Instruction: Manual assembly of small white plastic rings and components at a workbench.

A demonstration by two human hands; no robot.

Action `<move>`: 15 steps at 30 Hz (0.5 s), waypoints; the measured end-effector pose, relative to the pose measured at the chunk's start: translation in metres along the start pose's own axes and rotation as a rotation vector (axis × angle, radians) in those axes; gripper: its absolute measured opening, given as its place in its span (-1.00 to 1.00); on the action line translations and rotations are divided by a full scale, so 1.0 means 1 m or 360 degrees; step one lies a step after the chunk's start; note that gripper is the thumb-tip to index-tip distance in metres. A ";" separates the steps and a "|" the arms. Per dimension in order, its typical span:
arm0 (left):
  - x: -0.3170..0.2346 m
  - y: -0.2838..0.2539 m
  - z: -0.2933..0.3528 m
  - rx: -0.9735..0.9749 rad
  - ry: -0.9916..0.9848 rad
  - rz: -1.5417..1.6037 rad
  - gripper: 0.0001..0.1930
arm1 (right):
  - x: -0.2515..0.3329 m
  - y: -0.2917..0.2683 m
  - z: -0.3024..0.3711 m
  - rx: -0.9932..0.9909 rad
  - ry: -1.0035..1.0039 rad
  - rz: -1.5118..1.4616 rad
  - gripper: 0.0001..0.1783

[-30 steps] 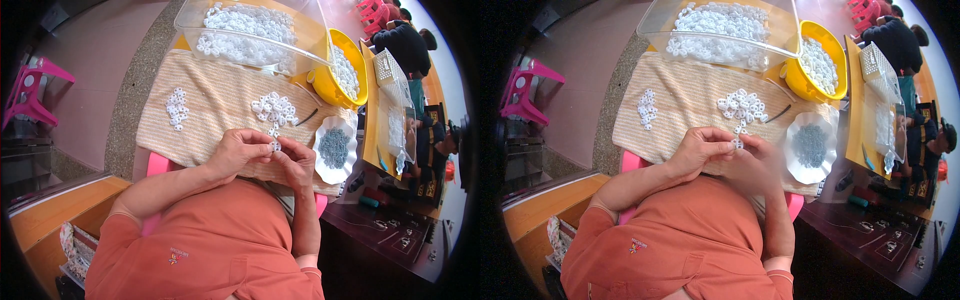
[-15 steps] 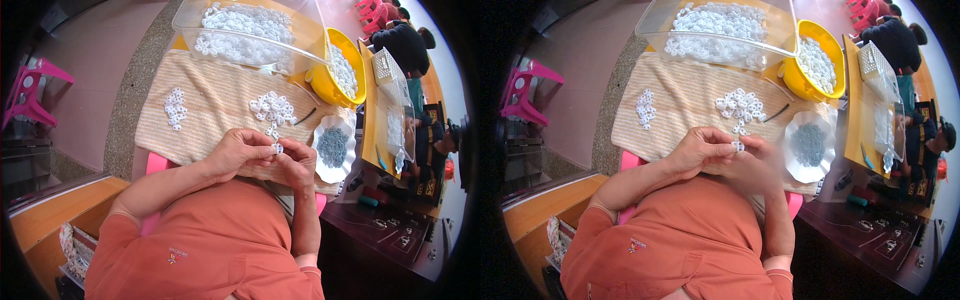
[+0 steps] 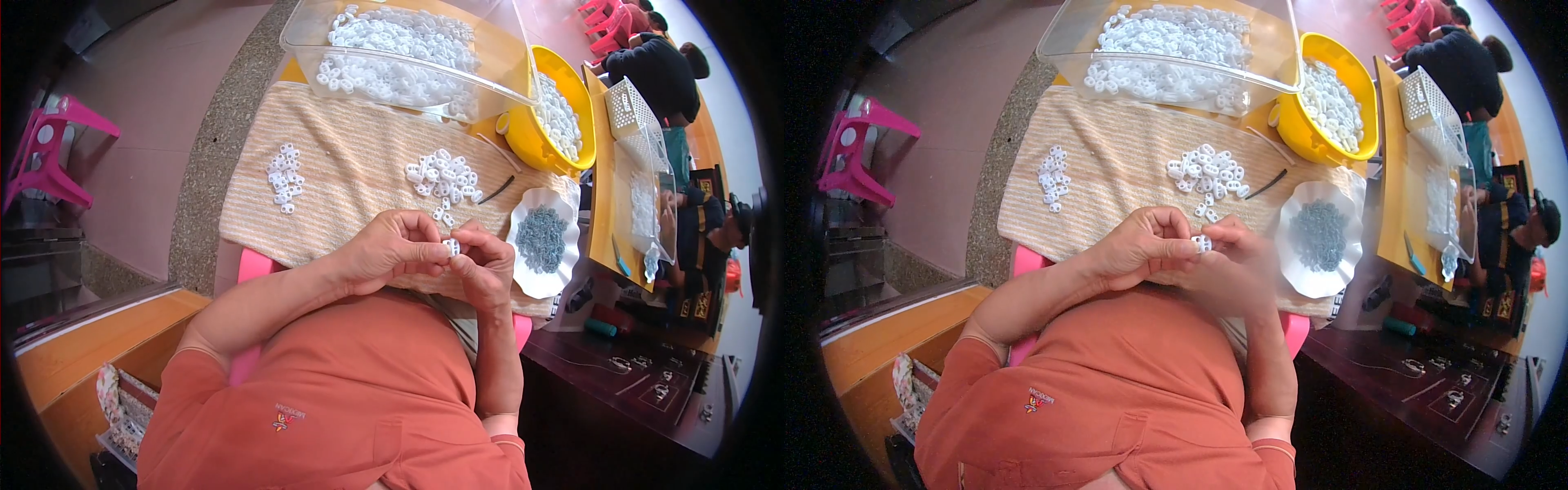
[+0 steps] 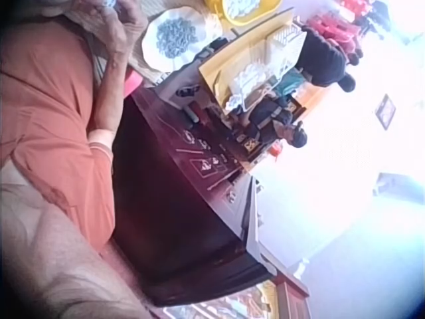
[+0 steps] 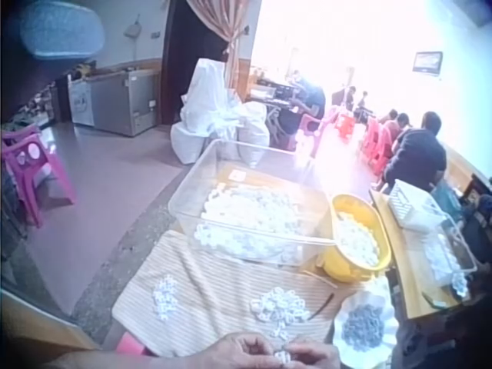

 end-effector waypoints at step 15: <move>-0.002 0.006 0.003 0.0061 0.0149 -0.0113 -0.89 | 0.014 0.007 0.000 0.0151 -0.0088 0.0197 -0.67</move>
Point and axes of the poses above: each hand's wrist, its own z-axis away from the middle knuckle, its own y-axis out of the palm, x = y × z, the point moved 7 cm from there along -z, towards the middle knuckle, and after that the axes turned 10 degrees about -y, right-handed, at the moved point
